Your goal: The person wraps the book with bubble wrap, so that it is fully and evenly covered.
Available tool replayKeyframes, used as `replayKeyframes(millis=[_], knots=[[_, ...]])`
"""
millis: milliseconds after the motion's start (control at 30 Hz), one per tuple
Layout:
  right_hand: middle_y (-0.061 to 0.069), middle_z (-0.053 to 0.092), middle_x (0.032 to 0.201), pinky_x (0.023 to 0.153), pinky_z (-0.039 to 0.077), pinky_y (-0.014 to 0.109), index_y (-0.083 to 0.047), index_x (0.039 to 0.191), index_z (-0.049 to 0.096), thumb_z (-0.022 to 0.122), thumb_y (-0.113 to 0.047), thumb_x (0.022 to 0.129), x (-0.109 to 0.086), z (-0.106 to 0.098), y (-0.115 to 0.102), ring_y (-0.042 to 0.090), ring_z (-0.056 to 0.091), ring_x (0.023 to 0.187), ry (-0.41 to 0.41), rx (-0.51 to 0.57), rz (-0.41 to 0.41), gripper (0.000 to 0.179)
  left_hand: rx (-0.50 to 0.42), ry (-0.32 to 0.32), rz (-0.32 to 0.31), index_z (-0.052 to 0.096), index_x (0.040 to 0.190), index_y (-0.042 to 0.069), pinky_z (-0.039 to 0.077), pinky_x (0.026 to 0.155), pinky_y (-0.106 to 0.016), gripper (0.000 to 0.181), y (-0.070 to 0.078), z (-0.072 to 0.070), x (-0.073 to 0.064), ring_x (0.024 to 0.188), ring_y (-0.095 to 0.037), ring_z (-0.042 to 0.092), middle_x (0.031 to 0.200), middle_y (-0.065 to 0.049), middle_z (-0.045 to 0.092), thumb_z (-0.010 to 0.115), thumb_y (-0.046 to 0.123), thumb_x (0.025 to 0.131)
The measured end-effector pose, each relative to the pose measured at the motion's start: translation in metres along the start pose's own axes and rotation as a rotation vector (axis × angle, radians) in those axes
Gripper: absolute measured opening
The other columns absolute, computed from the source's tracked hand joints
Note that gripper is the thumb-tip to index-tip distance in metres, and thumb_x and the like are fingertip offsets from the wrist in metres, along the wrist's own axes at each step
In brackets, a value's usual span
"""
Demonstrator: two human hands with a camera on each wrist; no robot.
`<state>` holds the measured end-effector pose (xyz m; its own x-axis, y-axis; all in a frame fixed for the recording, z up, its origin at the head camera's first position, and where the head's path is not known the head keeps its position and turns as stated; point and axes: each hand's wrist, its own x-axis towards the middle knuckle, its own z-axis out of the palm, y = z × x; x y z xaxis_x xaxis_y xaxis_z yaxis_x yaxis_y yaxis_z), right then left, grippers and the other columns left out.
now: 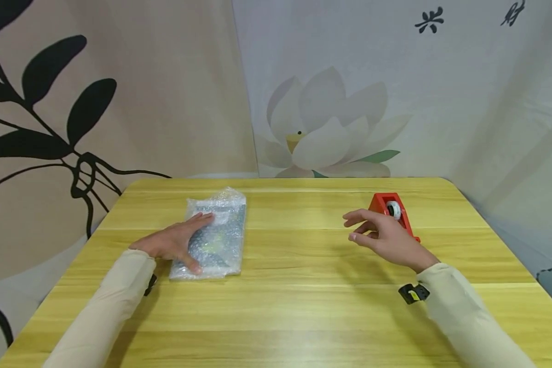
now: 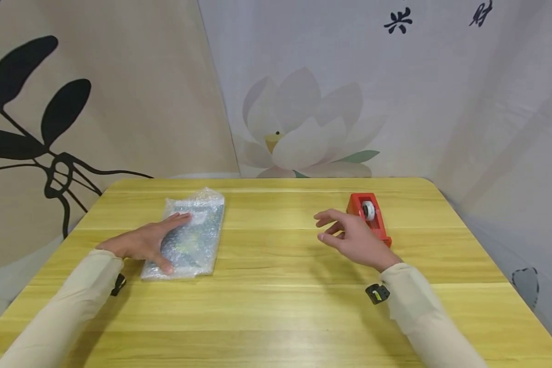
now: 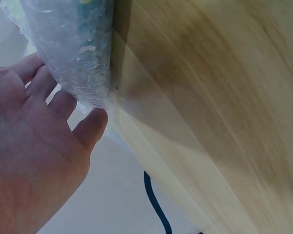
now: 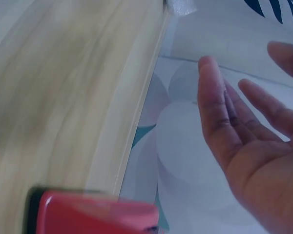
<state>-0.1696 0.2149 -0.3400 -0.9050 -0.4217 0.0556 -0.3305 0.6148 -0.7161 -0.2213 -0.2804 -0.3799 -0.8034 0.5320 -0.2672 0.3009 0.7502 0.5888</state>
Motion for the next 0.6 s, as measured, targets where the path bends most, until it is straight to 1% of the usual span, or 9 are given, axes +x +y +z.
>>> replayKeyframes(millis=[133, 233, 367, 433, 500, 600], knots=[[0.011, 0.067, 0.126, 0.082, 0.058, 0.021, -0.013, 0.136, 0.057, 0.065, -0.024, 0.099, -0.008, -0.007, 0.007, 0.019, 0.070, 0.102, 0.016, -0.013, 0.016, 0.039, -0.001, 0.004, 0.000, 0.017, 0.161, 0.005, 0.006, 0.115, -0.078, 0.140, 0.000, 0.001, 0.001, 0.155, -0.049, 0.000, 0.170, -0.021, 0.003, 0.098, 0.043, 0.053], [0.011, 0.068, 0.124, 0.082, 0.057, 0.022, -0.013, 0.135, 0.058, 0.065, -0.024, 0.099, -0.015, -0.012, 0.012, 0.017, 0.069, 0.101, 0.039, -0.045, 0.026, 0.038, 0.007, 0.005, -0.006, 0.017, 0.160, 0.005, 0.007, 0.115, -0.079, 0.140, 0.000, 0.001, 0.001, 0.155, -0.049, 0.000, 0.169, -0.021, 0.003, 0.098, 0.043, 0.052], [0.013, 0.068, 0.126, 0.080, 0.056, 0.021, -0.013, 0.135, 0.058, 0.064, -0.025, 0.099, -0.026, -0.019, 0.019, 0.020, 0.068, 0.104, 0.066, -0.077, 0.069, 0.039, 0.013, 0.001, -0.005, 0.017, 0.161, 0.005, 0.007, 0.115, -0.079, 0.140, 0.001, 0.002, 0.001, 0.155, -0.049, 0.000, 0.169, -0.022, 0.003, 0.098, 0.043, 0.053], [0.015, 0.066, 0.128, 0.079, 0.057, 0.021, -0.012, 0.136, 0.057, 0.063, -0.025, 0.100, -0.031, -0.023, 0.022, 0.022, 0.068, 0.106, 0.075, -0.068, 0.102, 0.039, 0.014, 0.000, 0.001, 0.016, 0.160, 0.004, 0.006, 0.115, -0.078, 0.140, 0.001, 0.002, 0.001, 0.154, -0.049, 0.000, 0.169, -0.021, 0.004, 0.098, 0.043, 0.054], [0.016, 0.066, 0.129, 0.077, 0.058, 0.022, -0.010, 0.136, 0.057, 0.062, -0.025, 0.100, -0.036, -0.028, 0.025, 0.020, 0.069, 0.104, 0.089, -0.063, 0.130, 0.040, 0.016, 0.000, 0.004, 0.016, 0.160, 0.004, 0.006, 0.116, -0.078, 0.140, 0.001, 0.001, 0.001, 0.154, -0.049, 0.000, 0.169, -0.020, 0.004, 0.098, 0.044, 0.054], [0.017, 0.068, 0.124, 0.071, 0.059, 0.026, -0.007, 0.136, 0.057, 0.061, -0.026, 0.101, -0.042, -0.034, 0.029, 0.013, 0.070, 0.095, 0.120, -0.066, 0.171, 0.040, 0.023, 0.003, 0.006, 0.016, 0.160, 0.004, 0.006, 0.116, -0.077, 0.140, 0.000, 0.001, 0.001, 0.154, -0.050, 0.000, 0.170, -0.020, 0.005, 0.098, 0.044, 0.054]])
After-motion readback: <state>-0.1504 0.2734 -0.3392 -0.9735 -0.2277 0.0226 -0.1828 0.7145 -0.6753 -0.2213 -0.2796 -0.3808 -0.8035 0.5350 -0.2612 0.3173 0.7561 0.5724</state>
